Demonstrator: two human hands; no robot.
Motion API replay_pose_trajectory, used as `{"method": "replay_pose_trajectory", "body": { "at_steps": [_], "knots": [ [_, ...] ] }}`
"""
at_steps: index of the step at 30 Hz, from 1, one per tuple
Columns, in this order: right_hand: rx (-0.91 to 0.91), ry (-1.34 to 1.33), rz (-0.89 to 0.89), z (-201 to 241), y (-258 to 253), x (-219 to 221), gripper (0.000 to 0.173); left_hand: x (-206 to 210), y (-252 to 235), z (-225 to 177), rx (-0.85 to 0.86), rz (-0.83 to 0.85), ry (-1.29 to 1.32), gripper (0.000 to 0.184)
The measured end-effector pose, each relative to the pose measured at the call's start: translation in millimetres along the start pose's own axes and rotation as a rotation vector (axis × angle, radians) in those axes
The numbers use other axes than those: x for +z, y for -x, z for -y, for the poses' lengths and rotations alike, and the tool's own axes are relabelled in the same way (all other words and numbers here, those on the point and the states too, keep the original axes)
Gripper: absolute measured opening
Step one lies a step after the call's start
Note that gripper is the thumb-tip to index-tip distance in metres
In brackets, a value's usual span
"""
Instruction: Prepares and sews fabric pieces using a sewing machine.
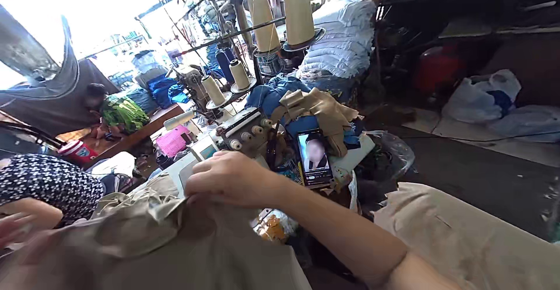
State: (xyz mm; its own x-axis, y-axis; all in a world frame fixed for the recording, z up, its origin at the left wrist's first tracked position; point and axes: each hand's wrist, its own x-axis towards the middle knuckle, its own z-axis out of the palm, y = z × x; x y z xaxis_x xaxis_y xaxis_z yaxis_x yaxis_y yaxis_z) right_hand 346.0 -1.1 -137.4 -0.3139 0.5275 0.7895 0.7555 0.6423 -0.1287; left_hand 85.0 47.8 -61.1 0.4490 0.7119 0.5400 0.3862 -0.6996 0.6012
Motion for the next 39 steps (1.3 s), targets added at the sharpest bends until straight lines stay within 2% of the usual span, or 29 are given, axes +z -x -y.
{"method": "replay_pose_trajectory", "body": {
  "at_steps": [1, 2, 3, 5, 6, 7, 8, 9, 10, 12, 13, 15, 17, 19, 21, 23, 25, 28, 30, 35, 39],
  "knots": [
    [-0.013, -0.025, -0.027, 4.7, -2.6, 7.8, 0.011, 5.2, 2.5, 32.3, 0.126, 0.137, 0.084, 0.052],
    [-0.028, -0.041, -0.063, 10.2, -4.9, 15.0, 0.01, 19.2, 7.9, 49.8, 0.18, 0.244, 0.115, 0.06],
    [-0.036, -0.082, -0.103, 16.1, -6.5, 21.1, 0.01, 38.2, 14.9, 54.1, 0.194, 0.29, 0.126, 0.057],
    [0.008, -0.217, -0.179, 26.2, -5.8, 27.7, 0.005, 70.9, 21.8, 51.2, 0.204, 0.204, 0.111, 0.021],
    [0.075, -0.325, -0.195, 29.6, -2.3, 28.6, 0.017, 76.7, 18.7, 49.9, 0.222, 0.154, 0.123, 0.011],
    [0.168, -0.463, -0.172, 30.6, 4.2, 29.0, 0.037, 74.3, 12.2, 49.7, 0.244, 0.132, 0.167, 0.007],
    [0.285, -0.599, -0.103, 28.9, 14.8, 30.7, 0.054, 67.7, 3.8, 50.2, 0.276, 0.112, 0.216, 0.01],
    [0.397, -0.719, -0.028, 23.7, 28.2, 36.1, 0.064, 59.4, -4.9, 50.1, 0.304, 0.079, 0.257, 0.014],
    [0.496, -0.809, 0.043, 16.3, 43.5, 43.9, 0.061, 51.2, -13.0, 50.9, 0.321, 0.034, 0.289, 0.017],
    [0.673, -0.935, 0.141, 2.0, 74.3, 59.5, 0.036, 37.8, -28.8, 59.2, 0.322, -0.056, 0.307, 0.019],
    [0.763, -0.971, 0.147, -3.4, 85.7, 65.0, 0.024, 34.6, -36.0, 65.8, 0.312, -0.109, 0.247, 0.017],
    [0.912, -1.004, 0.103, -7.7, 99.4, 71.6, 0.016, 36.6, -43.1, 82.7, 0.22, -0.18, -0.022, 0.016],
    [0.99, -0.99, 0.026, -3.6, 104.6, 77.1, 0.015, 46.3, -41.8, 103.3, 0.138, -0.092, -0.168, 0.038],
    [0.975, -1.006, -0.004, 1.4, 105.8, 79.9, 0.017, 65.4, -33.6, 114.0, 0.192, 0.076, -0.145, 0.05],
    [0.919, -1.001, 0.032, 9.2, 107.7, 79.6, 0.017, 90.7, -20.7, 114.5, 0.316, 0.392, -0.069, 0.049],
    [0.808, -0.961, 0.047, 16.8, 111.5, 77.2, 0.018, 116.0, -6.1, 107.0, 0.367, 0.7, -0.029, 0.049],
    [0.742, -0.932, 0.042, 22.2, 115.6, 74.0, 0.023, 126.0, 0.7, 95.1, 0.372, 0.866, -0.024, 0.04],
    [0.8, -0.888, 0.067, 27.7, 126.2, 73.9, 0.045, 118.4, -4.3, 87.9, 0.35, 0.892, 0.012, 0.018],
    [0.838, -0.807, 0.034, 33.7, 134.9, 81.6, 0.052, 113.1, -5.9, 92.9, 0.304, 0.867, 0.052, 0.016],
    [0.908, -0.822, -0.223, 48.4, 140.0, 102.4, 0.038, 106.7, 5.8, 100.9, 0.146, 0.798, 0.114, 0.036],
    [0.806, -0.854, -0.284, 51.1, 138.5, 103.6, 0.021, 96.1, 20.5, 100.8, 0.166, 0.778, 0.21, 0.026]
  ]
}}
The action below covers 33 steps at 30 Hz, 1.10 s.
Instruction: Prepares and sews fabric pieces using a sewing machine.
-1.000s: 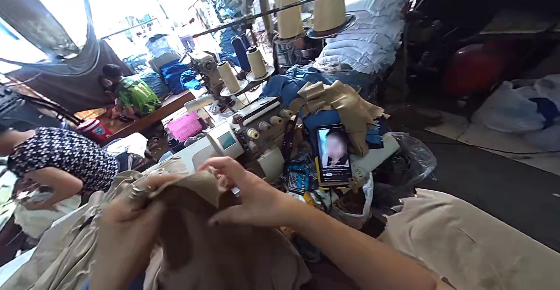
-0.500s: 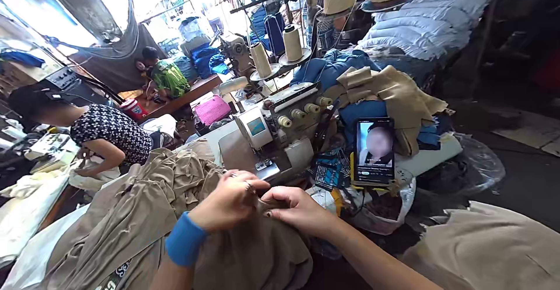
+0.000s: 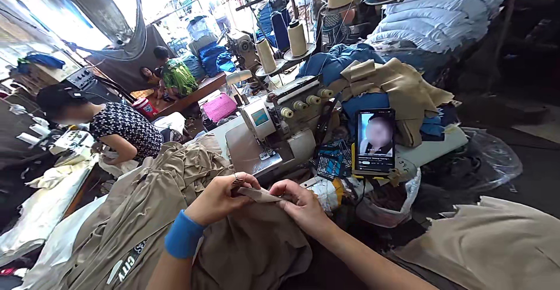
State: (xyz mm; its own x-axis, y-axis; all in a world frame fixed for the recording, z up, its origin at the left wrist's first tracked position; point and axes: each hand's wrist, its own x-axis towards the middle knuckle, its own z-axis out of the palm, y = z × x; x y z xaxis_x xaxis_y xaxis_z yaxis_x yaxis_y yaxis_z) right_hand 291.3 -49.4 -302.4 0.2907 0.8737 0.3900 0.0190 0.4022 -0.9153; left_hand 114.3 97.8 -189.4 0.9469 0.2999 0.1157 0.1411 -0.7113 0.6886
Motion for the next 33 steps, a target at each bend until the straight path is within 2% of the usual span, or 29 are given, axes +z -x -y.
{"method": "replay_pose_trajectory", "body": {
  "at_steps": [5, 9, 13, 20, 24, 28, 31, 33],
  "knots": [
    [-0.118, 0.013, 0.013, 1.0, 6.3, 2.4, 0.012, 10.1, 13.2, 5.3, 0.036, -0.016, 0.036, 0.016],
    [-0.138, 0.058, 0.05, 6.7, 15.0, 2.6, 0.017, 22.2, 17.4, 5.8, 0.021, -0.124, 0.008, 0.012],
    [-0.072, 0.165, 0.15, 6.9, 23.8, -2.2, 0.02, 27.0, 21.1, 7.6, 0.051, -0.238, 0.06, 0.01],
    [0.062, 0.409, 0.48, 0.6, 47.0, -20.8, 0.027, 18.1, 37.3, 3.2, 0.036, -0.324, 0.137, 0.013],
    [0.14, 0.476, 0.526, -1.1, 55.2, -32.2, 0.031, 11.6, 44.4, 3.2, 0.033, -0.383, 0.162, 0.008],
    [0.032, 0.332, 0.49, 30.5, 53.1, -30.9, 0.024, -3.0, 49.6, -6.8, 0.084, -0.512, 0.078, 0.007],
    [-0.148, -0.018, 0.561, 80.9, 40.1, -19.3, 0.019, -29.1, 51.8, -26.1, 0.135, -0.6, 0.025, 0.006],
    [-0.121, -0.145, 0.611, 99.5, 22.8, -11.9, 0.015, -39.8, 47.7, -33.5, 0.147, -0.628, 0.019, 0.006]
  ]
}}
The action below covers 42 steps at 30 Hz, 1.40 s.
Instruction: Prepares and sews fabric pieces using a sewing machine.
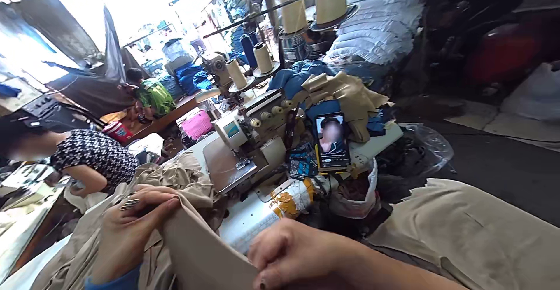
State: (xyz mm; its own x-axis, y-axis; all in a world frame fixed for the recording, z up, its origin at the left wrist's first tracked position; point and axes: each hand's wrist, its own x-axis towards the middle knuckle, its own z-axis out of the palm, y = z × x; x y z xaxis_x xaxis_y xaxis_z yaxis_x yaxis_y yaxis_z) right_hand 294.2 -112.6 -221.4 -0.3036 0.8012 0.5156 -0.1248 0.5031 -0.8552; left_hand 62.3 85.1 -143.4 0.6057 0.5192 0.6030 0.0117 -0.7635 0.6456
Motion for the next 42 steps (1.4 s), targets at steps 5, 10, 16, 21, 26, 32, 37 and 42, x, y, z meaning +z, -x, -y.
{"method": "replay_pose_trajectory", "body": {
  "at_steps": [5, 10, 16, 21, 26, 32, 37, 42],
  "knots": [
    [0.221, 0.536, -0.047, -8.4, -27.8, -18.7, 0.019, -3.8, -11.7, 13.7, -0.082, -0.125, -0.064, 0.008],
    [0.224, -0.105, -0.064, 3.9, -25.0, -20.9, 0.01, -7.1, -26.9, 6.0, -0.026, -0.084, -0.061, 0.006],
    [0.412, 0.179, -0.357, -49.6, 12.0, -43.2, 0.02, 60.7, -51.9, 60.8, -0.139, -0.001, -0.073, 0.023],
    [0.544, -0.063, -0.488, -79.4, 46.2, -38.9, 0.013, 115.4, -37.5, 113.3, -0.205, 0.088, -0.215, 0.02],
    [0.543, -0.113, -0.447, -100.8, 53.9, -30.0, 0.013, 132.1, -18.9, 90.4, 0.051, -0.033, -0.73, 0.008],
    [0.365, -0.057, -0.301, -100.0, 85.5, -28.8, 0.024, 173.0, 31.6, 59.5, -0.077, -0.06, -0.808, 0.034],
    [0.334, -0.095, -0.29, -81.1, 103.1, -22.9, 0.014, 204.4, 36.5, 47.4, -0.082, -0.117, -0.759, 0.035],
    [0.294, 0.108, -0.328, -82.6, 98.3, -23.0, 0.018, 215.3, 25.8, 53.9, -0.086, -0.138, -0.837, 0.037]
  ]
}}
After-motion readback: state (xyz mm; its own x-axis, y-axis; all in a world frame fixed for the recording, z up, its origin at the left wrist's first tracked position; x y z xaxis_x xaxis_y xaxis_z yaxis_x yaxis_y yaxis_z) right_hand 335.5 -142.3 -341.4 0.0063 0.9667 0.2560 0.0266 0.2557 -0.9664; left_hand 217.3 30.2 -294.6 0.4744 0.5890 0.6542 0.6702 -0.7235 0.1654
